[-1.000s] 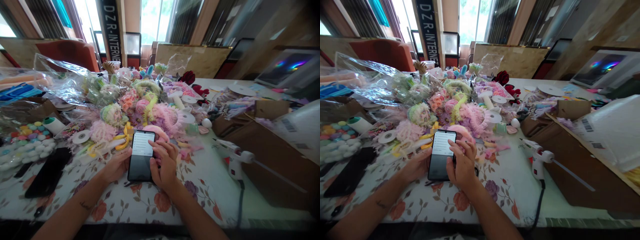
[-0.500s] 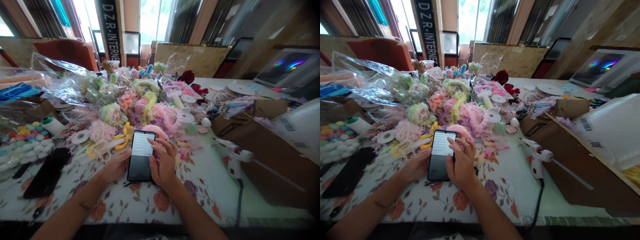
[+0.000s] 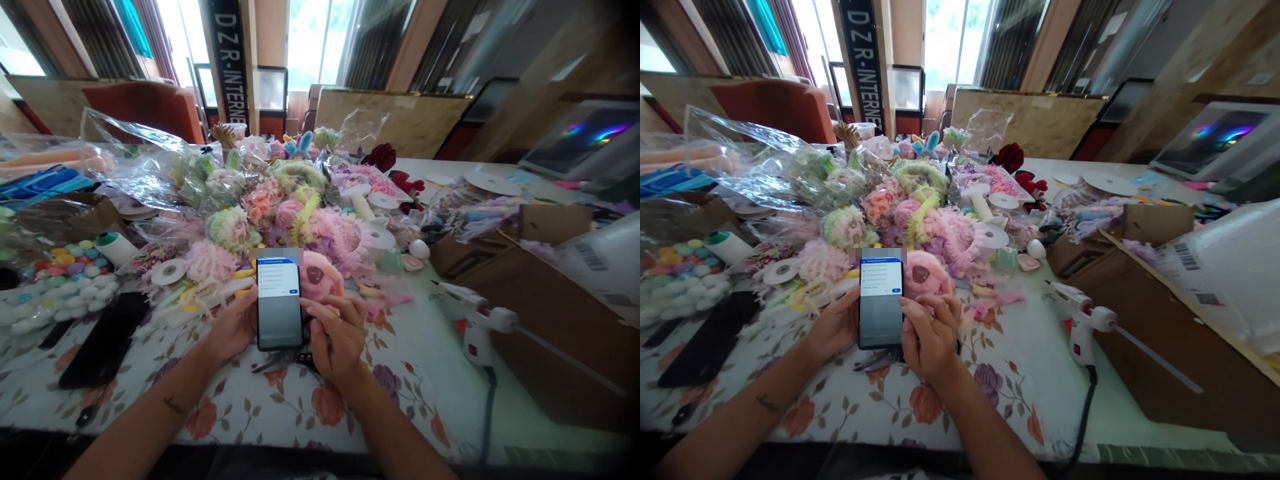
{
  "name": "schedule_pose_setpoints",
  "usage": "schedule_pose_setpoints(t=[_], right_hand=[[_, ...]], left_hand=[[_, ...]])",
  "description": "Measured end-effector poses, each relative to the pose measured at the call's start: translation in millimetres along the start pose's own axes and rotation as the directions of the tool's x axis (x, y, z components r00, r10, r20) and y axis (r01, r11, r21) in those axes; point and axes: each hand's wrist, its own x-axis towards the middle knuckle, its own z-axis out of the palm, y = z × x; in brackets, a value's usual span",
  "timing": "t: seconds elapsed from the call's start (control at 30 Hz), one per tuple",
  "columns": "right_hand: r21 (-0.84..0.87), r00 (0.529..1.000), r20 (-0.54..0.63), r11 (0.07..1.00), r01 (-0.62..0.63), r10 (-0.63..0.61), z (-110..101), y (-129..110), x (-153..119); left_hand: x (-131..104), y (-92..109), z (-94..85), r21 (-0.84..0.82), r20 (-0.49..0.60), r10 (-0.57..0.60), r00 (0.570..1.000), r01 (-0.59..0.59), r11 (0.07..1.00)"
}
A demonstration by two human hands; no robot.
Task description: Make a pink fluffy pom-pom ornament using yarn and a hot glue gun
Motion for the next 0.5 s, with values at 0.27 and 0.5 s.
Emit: schedule_pose_setpoints(t=[0.27, 0.5], right_hand=[[0.013, 0.995, 0.099, 1.000, -0.025, 0.024, 4.5, 0.1, 1.1], [0.028, 0.998, 0.058, 0.999, -0.041, 0.040, 2.5, 1.1, -0.2]], left_hand=[[-0.3, 1.9, 0.5, -0.034, 0.000, 0.009, 1.000, -0.009, 0.999], [0.3, 2.1, 0.9, -0.014, -0.040, 0.005, 0.999, -0.006, 1.000]])
